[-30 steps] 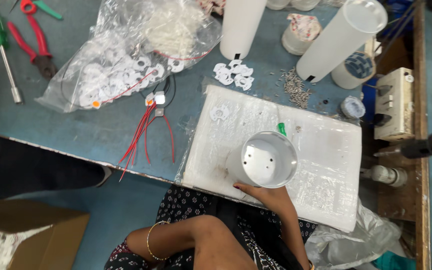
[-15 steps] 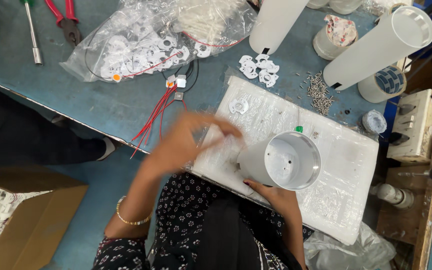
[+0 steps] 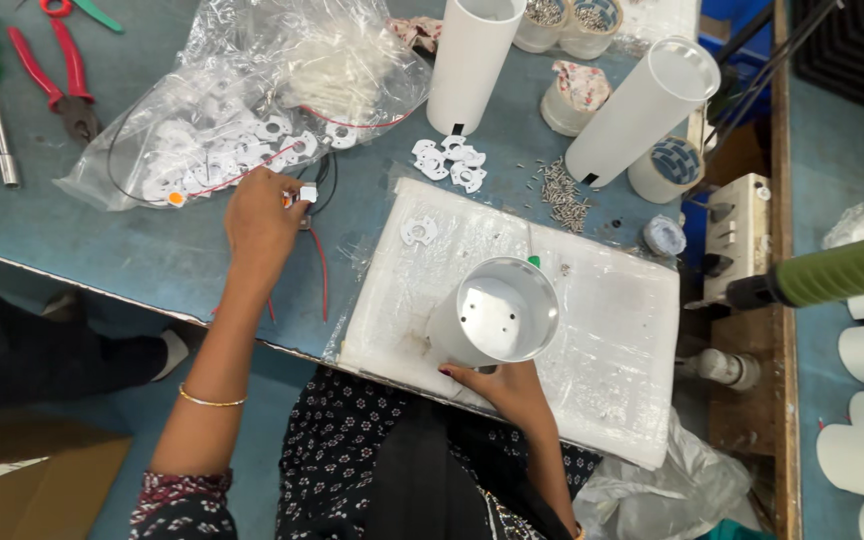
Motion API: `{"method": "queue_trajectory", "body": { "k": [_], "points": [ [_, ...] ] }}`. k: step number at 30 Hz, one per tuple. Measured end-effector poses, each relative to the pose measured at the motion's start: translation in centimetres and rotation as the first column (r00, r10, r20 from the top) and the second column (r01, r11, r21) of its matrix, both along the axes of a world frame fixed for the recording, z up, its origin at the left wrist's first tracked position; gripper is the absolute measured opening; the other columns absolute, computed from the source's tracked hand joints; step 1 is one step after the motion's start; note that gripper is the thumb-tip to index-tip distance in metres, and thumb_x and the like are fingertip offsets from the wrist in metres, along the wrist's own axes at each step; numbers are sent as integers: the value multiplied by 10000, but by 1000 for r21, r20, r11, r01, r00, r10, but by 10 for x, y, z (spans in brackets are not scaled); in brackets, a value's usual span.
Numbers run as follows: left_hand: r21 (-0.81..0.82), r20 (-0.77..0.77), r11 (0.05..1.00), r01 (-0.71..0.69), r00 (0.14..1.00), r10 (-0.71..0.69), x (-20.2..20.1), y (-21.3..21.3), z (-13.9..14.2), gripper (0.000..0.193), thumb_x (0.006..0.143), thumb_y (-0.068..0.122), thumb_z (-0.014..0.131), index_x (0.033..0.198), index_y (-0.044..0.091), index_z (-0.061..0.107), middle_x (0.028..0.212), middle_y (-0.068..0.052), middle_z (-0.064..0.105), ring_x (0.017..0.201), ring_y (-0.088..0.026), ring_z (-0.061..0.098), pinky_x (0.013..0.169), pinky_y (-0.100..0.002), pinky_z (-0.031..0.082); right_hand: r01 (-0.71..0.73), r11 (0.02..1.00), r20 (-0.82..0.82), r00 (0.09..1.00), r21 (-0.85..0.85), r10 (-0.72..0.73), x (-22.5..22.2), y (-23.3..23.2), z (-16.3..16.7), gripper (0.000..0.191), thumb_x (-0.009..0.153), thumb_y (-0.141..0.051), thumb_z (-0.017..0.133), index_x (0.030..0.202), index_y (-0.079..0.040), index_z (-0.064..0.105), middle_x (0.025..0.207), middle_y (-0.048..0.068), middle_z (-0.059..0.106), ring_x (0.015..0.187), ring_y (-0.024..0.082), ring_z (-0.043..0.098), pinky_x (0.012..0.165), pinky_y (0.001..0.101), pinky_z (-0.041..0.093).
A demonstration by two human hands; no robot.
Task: The person assembles an electronic device by inserting wires into a white cylindrical housing and securing a component with a power drill. They handle wires, a plastic housing, and a drill throughout the process.
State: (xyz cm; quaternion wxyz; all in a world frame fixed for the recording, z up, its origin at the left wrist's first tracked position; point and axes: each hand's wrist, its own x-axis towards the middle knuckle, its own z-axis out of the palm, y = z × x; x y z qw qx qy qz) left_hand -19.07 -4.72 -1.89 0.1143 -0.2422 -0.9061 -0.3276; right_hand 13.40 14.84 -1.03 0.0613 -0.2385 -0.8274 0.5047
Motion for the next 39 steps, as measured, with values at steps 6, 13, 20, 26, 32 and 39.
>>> {"method": "queue_trajectory", "body": {
  "k": [6,13,20,26,32,39],
  "points": [
    [102,-77,990,100,993,-92,-9,5,14,171,977,223,741,1016,58,766,999,-152,672,952,-354,644,800,-465,493,-25,998,-75,997,49,29,-5,-1,9,643,659,-356,926,1145,6,709,1078,125,773,1026,235,725,880,374,563],
    [666,315,717,208,793,-522,0,0,105,285,1036,208,588,1035,-42,726,860,-54,730,712,-102,650,675,-284,533,-41,998,-114,992,50,46,-4,-2,6,663,670,-336,917,1190,3,682,1123,130,760,1062,243,717,924,367,552],
    [579,431,770,267,702,-567,114,-18,199,318,1016,224,601,895,-19,767,658,-6,638,478,-62,446,437,-257,370,116,987,-565,824,114,-31,7,-10,33,901,802,-206,832,1540,14,363,1587,205,407,1482,319,405,1213,429,336],
    [543,332,507,670,384,-862,176,26,221,277,969,240,651,828,16,733,651,-18,711,553,-50,580,488,-263,474,476,843,-827,557,251,-68,67,-25,115,677,954,-234,792,1501,-60,435,1374,110,492,1042,171,594,897,291,525],
    [332,278,455,826,375,-884,190,51,222,393,972,328,655,750,4,658,586,-125,555,483,-243,480,482,-382,397,476,843,-589,766,251,-257,91,-28,141,310,1004,-104,629,1276,43,643,826,85,603,703,145,557,664,244,450],
    [273,308,304,913,216,-926,157,36,217,226,922,292,685,939,81,763,742,-85,709,606,-237,643,558,-352,482,530,845,-742,535,-78,-404,113,-18,113,200,1084,-197,531,1222,-65,472,677,41,572,492,57,430,451,184,338]
  ]
}}
